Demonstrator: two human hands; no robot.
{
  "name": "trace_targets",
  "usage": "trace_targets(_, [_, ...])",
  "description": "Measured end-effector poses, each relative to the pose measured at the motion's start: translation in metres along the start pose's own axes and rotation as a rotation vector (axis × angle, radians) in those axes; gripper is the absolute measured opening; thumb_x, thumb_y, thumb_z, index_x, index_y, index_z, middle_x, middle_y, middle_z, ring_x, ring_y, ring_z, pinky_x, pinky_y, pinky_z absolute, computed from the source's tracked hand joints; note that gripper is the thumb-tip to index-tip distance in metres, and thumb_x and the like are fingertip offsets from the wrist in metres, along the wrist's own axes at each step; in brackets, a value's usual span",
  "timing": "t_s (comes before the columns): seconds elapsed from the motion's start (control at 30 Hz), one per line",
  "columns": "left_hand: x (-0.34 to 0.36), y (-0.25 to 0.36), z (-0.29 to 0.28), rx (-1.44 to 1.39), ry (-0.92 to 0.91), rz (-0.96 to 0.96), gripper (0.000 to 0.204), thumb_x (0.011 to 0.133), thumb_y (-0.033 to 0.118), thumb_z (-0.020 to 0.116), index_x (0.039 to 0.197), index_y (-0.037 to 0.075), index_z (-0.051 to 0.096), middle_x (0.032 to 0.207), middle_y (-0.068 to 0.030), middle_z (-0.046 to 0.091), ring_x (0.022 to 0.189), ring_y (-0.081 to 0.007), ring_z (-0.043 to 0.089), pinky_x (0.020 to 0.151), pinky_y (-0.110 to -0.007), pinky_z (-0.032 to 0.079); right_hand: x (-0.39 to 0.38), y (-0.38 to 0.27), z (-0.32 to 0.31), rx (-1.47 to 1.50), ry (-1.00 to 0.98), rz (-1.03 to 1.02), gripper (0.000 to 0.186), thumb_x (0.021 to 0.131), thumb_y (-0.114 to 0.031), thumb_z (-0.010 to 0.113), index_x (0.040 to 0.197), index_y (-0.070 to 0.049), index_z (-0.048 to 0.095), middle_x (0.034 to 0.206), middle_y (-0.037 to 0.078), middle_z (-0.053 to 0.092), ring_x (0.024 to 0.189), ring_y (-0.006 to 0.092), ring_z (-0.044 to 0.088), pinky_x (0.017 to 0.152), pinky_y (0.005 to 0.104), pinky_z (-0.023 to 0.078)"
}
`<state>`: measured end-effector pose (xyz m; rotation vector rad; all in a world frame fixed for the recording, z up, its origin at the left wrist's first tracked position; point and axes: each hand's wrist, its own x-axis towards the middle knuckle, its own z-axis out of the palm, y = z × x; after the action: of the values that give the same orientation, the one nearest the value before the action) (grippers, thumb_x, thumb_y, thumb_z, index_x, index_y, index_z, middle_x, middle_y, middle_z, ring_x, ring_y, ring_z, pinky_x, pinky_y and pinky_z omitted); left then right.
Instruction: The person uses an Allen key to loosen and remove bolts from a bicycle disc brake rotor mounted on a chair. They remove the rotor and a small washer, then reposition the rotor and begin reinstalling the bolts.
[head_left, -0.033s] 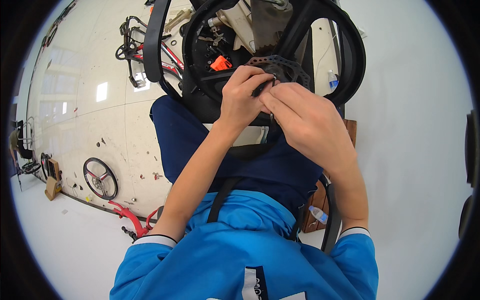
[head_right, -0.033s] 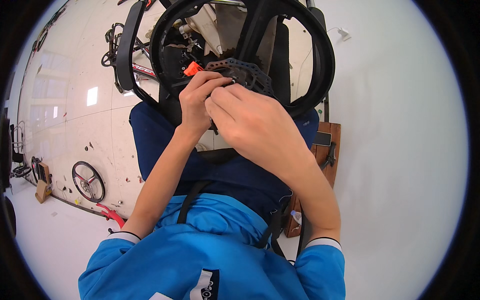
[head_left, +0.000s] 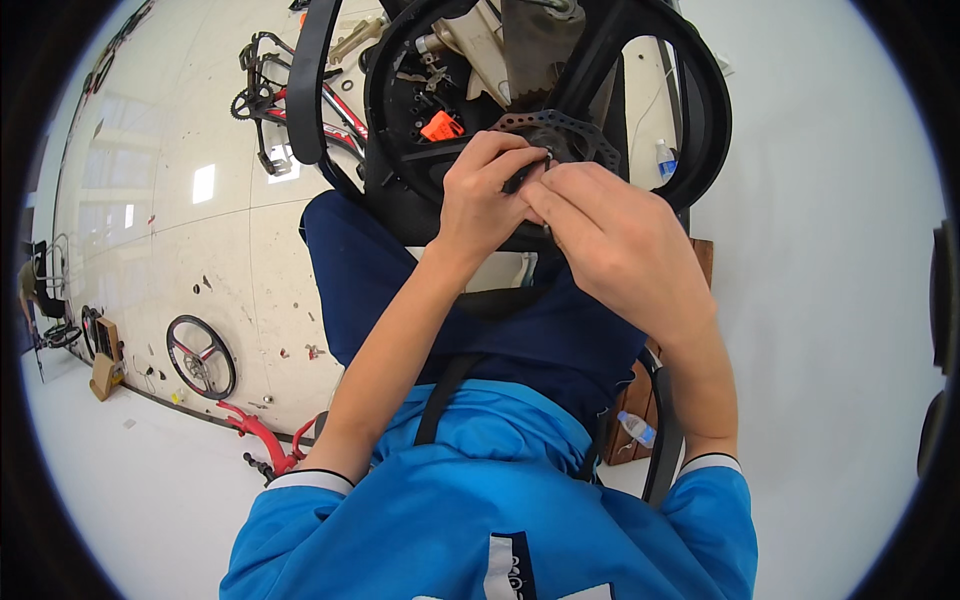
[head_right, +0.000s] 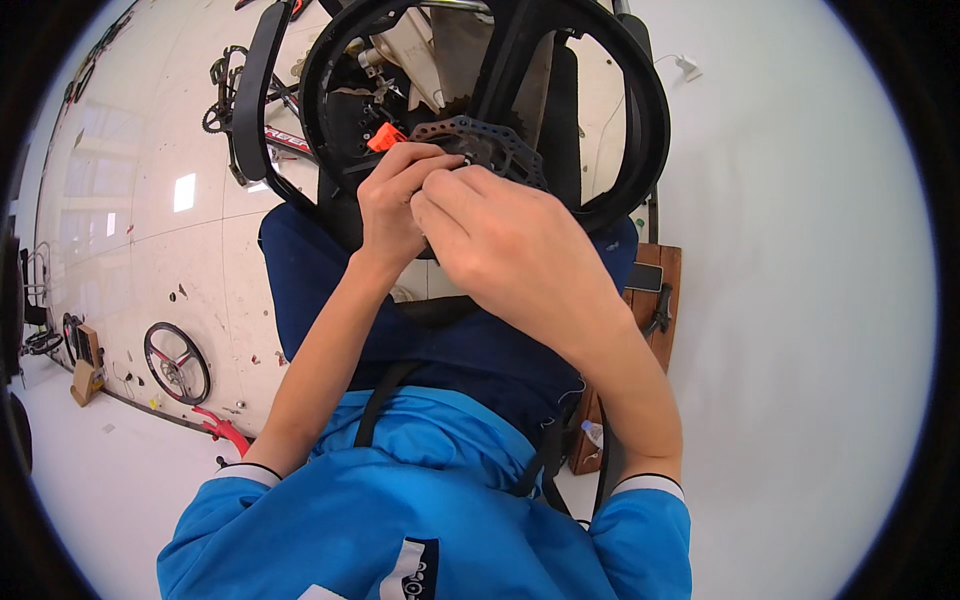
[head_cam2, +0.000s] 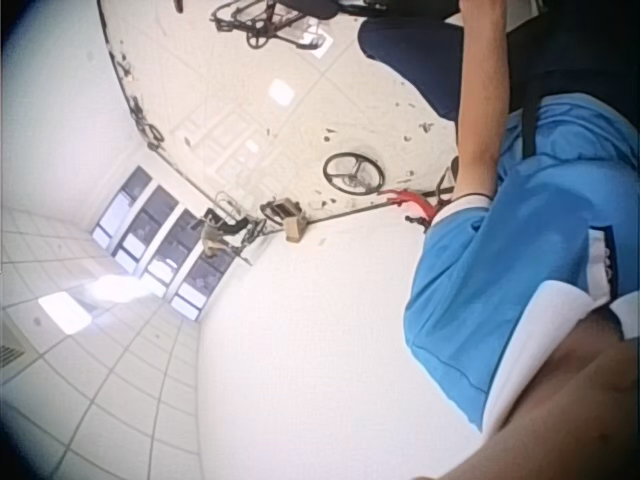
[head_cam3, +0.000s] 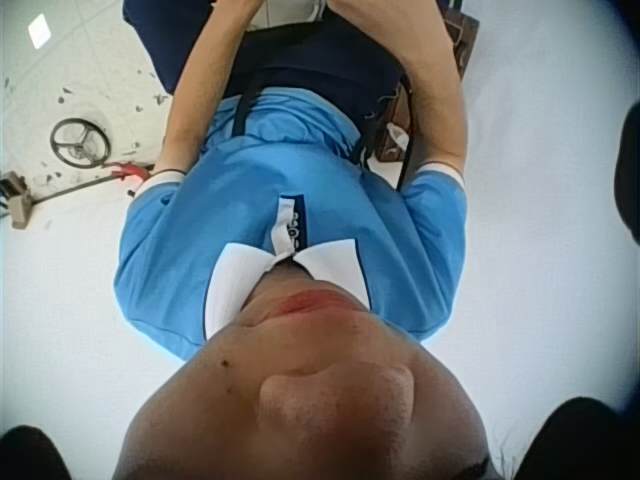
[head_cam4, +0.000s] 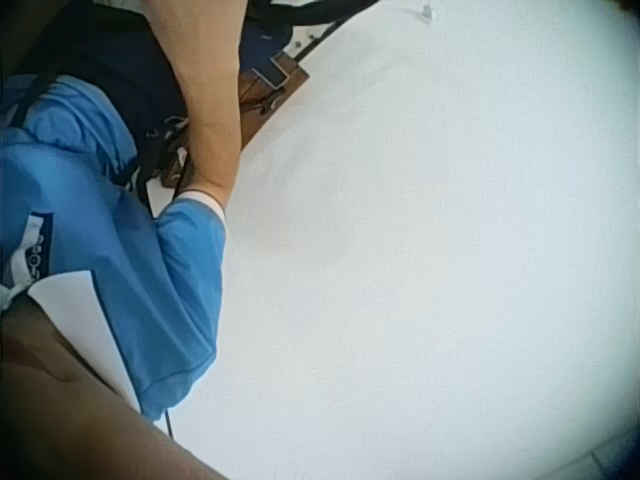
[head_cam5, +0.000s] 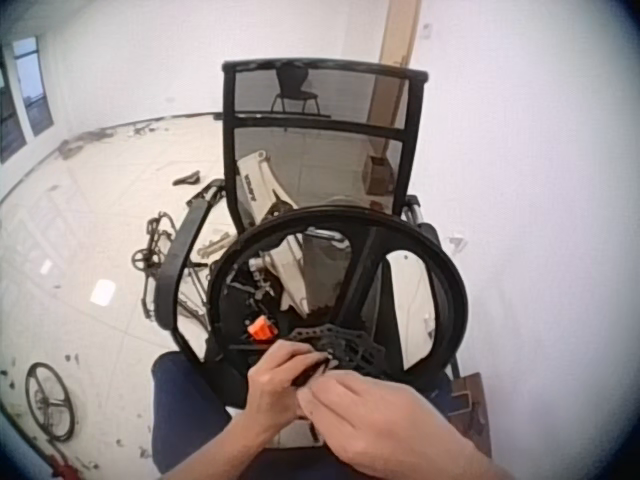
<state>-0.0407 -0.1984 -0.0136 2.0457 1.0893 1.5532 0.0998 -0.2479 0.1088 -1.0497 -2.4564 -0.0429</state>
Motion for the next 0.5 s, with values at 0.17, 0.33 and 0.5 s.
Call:
trace_targets(0.17, [-0.002,-0.003,0.003,-0.036,0.02,0.008,0.02,0.073,0.004,0.081,0.093,0.004,0.075,0.087,-0.0071,0.068,0.075,-0.0201,0.067,0.067,-0.029,0.054,-0.01,0.0,0.003,-0.017,0.029,0.0,0.023,0.071,-0.002,0.068,0.093,0.003,0.064,0.087,0.009,0.059,0.085,0.0225,0.065,0.072,0.0296,0.057])
trace_targets(0.33, [-0.001,0.0,0.005,-0.045,0.019,-0.028,0.023,0.07,0.0,0.082,0.091,0.003,0.074,0.087,-0.0069,0.067,0.074,-0.0203,0.067,0.066,-0.029,0.054,-0.024,-0.005,0.015,-0.018,0.092,-0.016,0.026,0.071,-0.002,0.069,0.097,0.003,0.067,0.091,0.009,0.062,0.088,0.0239,0.067,0.075,0.0306,0.058])
trace_targets(0.5, [0.003,0.001,0.002,-0.028,-0.044,-0.019,0.025,0.069,0.0,0.083,0.091,0.002,0.072,0.086,-0.0076,0.067,0.074,-0.0216,0.067,0.066,-0.029,0.054,-0.033,0.005,0.028,0.034,0.205,0.011,0.027,0.074,-0.002,0.069,0.1,0.004,0.069,0.099,0.012,0.067,0.093,0.0265,0.07,0.079,0.0334,0.059])
